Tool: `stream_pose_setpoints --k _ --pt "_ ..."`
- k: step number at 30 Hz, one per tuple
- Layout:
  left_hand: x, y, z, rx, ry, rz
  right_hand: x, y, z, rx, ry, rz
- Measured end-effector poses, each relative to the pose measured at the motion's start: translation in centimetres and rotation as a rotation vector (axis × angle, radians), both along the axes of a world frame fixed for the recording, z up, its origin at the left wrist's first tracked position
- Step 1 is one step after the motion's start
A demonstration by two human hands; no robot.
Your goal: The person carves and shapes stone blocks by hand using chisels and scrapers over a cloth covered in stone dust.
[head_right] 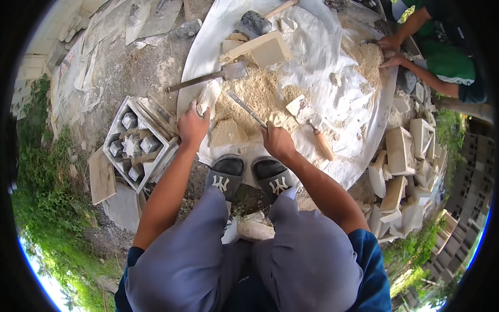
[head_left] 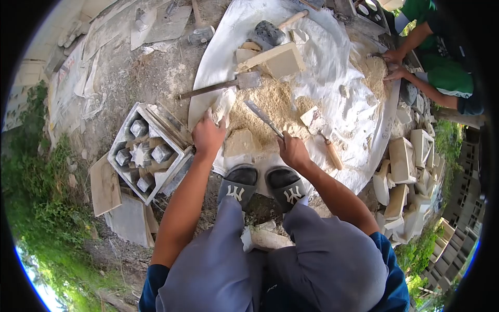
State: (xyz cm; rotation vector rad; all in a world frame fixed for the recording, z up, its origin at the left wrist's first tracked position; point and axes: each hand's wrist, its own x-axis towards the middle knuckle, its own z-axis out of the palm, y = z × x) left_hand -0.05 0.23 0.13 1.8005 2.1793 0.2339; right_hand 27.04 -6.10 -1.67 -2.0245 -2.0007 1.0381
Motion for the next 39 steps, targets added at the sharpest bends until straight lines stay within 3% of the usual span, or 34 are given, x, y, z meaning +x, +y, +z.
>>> stream_pose_setpoints --k 7,10,14,19,23,26,29,32,35,39 --pt "-0.4 -0.4 -1.0 0.021 -0.008 0.001 -0.5 0.0 0.9 -0.134 -0.018 0.057" --pt "-0.3 -0.2 -1.2 0.062 -0.014 -0.005 -0.9 -0.5 0.1 -0.048 0.097 -0.006" --pt "-0.2 -0.2 -0.9 0.024 -0.001 0.004 -1.1 0.0 -0.8 -0.025 -0.026 0.090" --pt "-0.5 -0.3 -1.2 0.065 -0.044 -0.006 -1.1 -1.1 0.8 0.000 0.134 0.058" --pt "-0.4 -0.2 -1.0 0.065 -0.036 -0.002 -0.7 -0.6 -2.1 0.024 -0.041 0.131" --pt "-0.3 -0.2 -0.6 0.034 -0.063 0.015 -1.0 0.2 0.6 0.036 -0.033 0.166" --pt "-0.2 -0.2 -0.4 0.039 -0.065 0.006 -0.9 -0.6 1.0 -0.019 0.075 0.103" --pt "-0.3 -0.2 -0.8 0.047 -0.040 0.001 -0.9 -0.5 -0.9 -0.056 -0.017 0.123" --pt "-0.5 -0.3 -1.5 0.122 -0.048 -0.012 -0.7 0.6 1.5 -0.095 -0.014 0.122" --pt "-0.3 -0.1 -0.4 0.017 -0.066 0.010 -0.2 -1.2 1.2 -0.090 0.041 0.110"
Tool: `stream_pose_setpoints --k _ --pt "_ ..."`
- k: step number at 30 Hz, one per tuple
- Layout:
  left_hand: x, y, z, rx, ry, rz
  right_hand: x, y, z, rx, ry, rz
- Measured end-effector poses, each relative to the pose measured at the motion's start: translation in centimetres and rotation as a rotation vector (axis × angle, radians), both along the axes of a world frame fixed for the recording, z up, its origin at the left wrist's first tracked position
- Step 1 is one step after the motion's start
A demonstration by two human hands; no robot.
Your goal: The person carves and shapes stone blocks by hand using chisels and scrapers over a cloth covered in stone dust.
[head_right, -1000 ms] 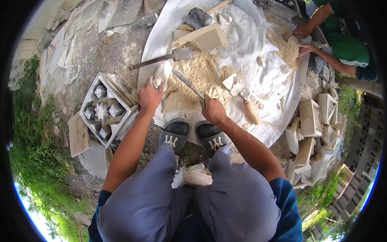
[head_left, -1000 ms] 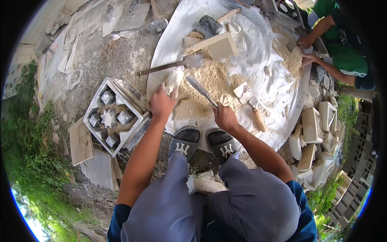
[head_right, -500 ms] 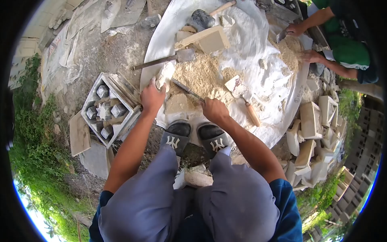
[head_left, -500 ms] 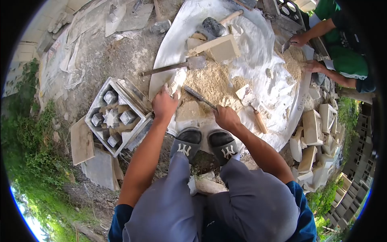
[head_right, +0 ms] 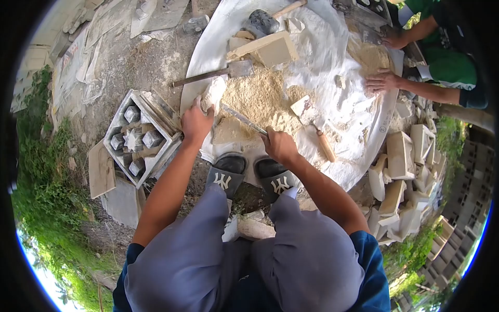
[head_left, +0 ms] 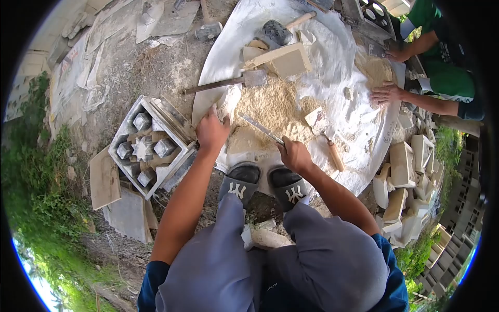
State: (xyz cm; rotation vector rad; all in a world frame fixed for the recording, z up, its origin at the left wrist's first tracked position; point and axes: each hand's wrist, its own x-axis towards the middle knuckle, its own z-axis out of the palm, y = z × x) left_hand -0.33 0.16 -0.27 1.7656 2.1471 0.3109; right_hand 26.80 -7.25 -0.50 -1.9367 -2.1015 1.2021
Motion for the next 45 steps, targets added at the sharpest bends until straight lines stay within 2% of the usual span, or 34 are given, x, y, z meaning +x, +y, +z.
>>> stream_pose_setpoints --k 2,5,9,15,18,21,23,25,27,30,32,35,37,40,43,45 --pt "0.3 -0.2 0.4 -0.012 0.029 0.015 0.0 -0.3 -2.7 0.001 -0.043 0.007" --pt "0.0 -0.1 -0.6 0.016 0.009 0.015 0.3 0.6 -1.7 -0.005 -0.071 -0.037" --pt "0.2 -0.2 0.5 -0.020 0.011 0.017 0.9 0.9 1.4 -0.063 -0.068 -0.101" --pt "-0.1 0.3 -0.8 -0.039 0.023 0.010 6.2 -0.1 1.7 0.200 0.008 -0.404" --pt "-0.4 0.4 -1.2 0.079 -0.062 0.023 9.6 0.5 1.5 0.223 -0.087 -0.502" --pt "-0.5 0.5 -0.7 0.165 -0.119 -0.003 12.4 0.8 1.0 0.291 0.027 -0.567" --pt "-0.6 0.4 -0.3 0.117 -0.194 0.022 13.4 0.8 1.3 0.241 0.088 -0.623" --pt "-1.1 0.2 -0.3 0.180 -0.521 0.045 14.2 1.0 2.1 0.187 0.154 -0.677" --pt "-1.3 0.7 -0.5 0.214 -0.533 0.053 15.0 1.7 2.4 0.232 -0.015 -0.577" --pt "-1.6 1.7 -0.2 0.117 -0.318 -0.002 17.3 3.1 1.3 0.226 -0.118 -0.466" --pt "-1.0 2.5 0.3 0.126 -0.307 -0.054 18.0 4.1 1.6 0.225 -0.192 -0.391" --pt "1.9 3.7 2.2 0.156 -0.295 -0.103 18.3 5.4 2.6 0.227 -0.199 -0.316" --pt "2.4 4.4 2.1 0.176 -0.282 -0.102 17.9 6.4 2.7 0.246 -0.198 -0.290" --pt "2.3 5.6 1.3 0.207 -0.216 -0.210 18.1 8.4 2.7 0.359 -0.270 -0.108" --pt "0.5 6.8 1.2 0.211 -0.097 -0.288 18.5 10.0 0.8 0.429 -0.308 -0.109" --pt "-0.2 7.8 1.9 0.198 0.009 -0.332 18.5 10.2 -0.4 0.355 -0.310 -0.154"
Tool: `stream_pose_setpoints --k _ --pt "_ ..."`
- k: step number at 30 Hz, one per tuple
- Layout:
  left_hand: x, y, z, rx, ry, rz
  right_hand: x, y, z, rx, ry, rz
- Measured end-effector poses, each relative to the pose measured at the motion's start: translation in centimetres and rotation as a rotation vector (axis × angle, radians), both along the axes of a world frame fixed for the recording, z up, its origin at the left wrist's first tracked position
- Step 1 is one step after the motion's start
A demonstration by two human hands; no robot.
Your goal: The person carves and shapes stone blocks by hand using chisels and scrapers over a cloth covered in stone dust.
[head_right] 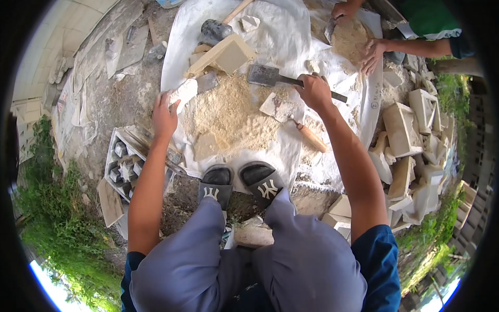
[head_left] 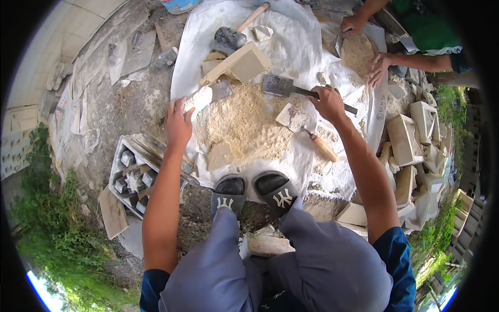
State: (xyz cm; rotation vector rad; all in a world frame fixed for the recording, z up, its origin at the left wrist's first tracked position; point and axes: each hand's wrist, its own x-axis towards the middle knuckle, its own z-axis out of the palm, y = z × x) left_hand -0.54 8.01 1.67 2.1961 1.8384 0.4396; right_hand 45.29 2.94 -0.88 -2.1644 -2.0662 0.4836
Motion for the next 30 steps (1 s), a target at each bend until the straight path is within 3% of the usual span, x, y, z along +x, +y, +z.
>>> stream_pose_setpoints --k 5,7,9,11,13,16,24,30 --pt "-1.3 1.5 -1.5 -0.025 0.066 0.130 -2.0 -2.6 0.0 0.100 0.134 -0.047" --pt "-0.2 0.2 -0.7 0.194 0.034 0.061 -3.3 -5.0 0.5 0.156 0.208 -0.042" --pt "1.7 -3.2 0.4 0.162 -0.032 -0.030 -4.4 -7.8 0.3 0.129 0.195 -0.087" --pt "3.3 -7.2 1.1 -0.117 0.082 -0.204 -4.7 -10.4 -0.1 0.068 0.181 -0.132" --pt "3.8 -11.0 -0.1 -0.169 0.262 -0.349 -4.2 -12.7 -1.4 -0.020 0.167 -0.205" --pt "3.6 -14.0 -2.3 -0.239 0.259 -0.322 -3.5 -14.5 -2.9 -0.018 0.199 -0.185" --pt "2.8 -13.2 -2.2 -0.204 0.192 -0.352 -3.9 -14.3 -3.4 0.076 0.243 -0.188" --pt "2.1 -9.3 -0.5 -0.137 0.076 -0.225 -3.6 -14.3 -4.1 0.147 0.327 -0.172"
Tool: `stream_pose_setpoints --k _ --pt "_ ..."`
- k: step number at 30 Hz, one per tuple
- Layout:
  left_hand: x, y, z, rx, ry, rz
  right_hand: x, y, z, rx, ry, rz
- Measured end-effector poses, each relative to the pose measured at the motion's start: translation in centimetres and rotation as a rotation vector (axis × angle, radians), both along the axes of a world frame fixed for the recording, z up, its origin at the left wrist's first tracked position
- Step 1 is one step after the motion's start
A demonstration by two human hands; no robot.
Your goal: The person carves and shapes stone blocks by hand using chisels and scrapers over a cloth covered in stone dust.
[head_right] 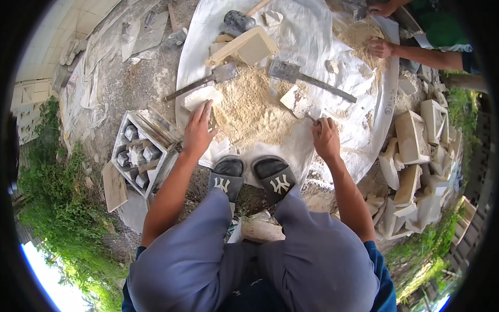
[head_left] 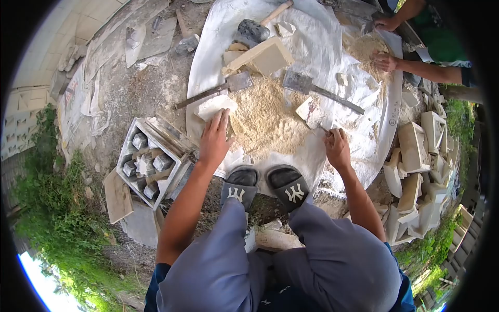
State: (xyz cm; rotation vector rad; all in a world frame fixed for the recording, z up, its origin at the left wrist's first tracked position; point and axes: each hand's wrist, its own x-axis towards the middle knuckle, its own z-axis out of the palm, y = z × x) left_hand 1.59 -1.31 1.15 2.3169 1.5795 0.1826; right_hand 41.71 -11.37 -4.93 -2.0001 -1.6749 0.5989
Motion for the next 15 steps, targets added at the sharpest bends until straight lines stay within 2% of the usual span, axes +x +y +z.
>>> stream_pose_setpoints --k 4,7,15 --pt "0.2 3.2 0.8 0.029 0.075 -0.043 -0.2 0.0 1.0 -0.067 0.019 -0.040" --pt "-0.2 5.0 0.8 0.201 0.269 -0.091 -0.3 0.1 1.2 -0.072 0.038 -0.048" --pt "-1.2 3.7 2.2 -0.007 0.193 0.007 -1.7 0.2 2.6 -0.111 0.137 0.027"
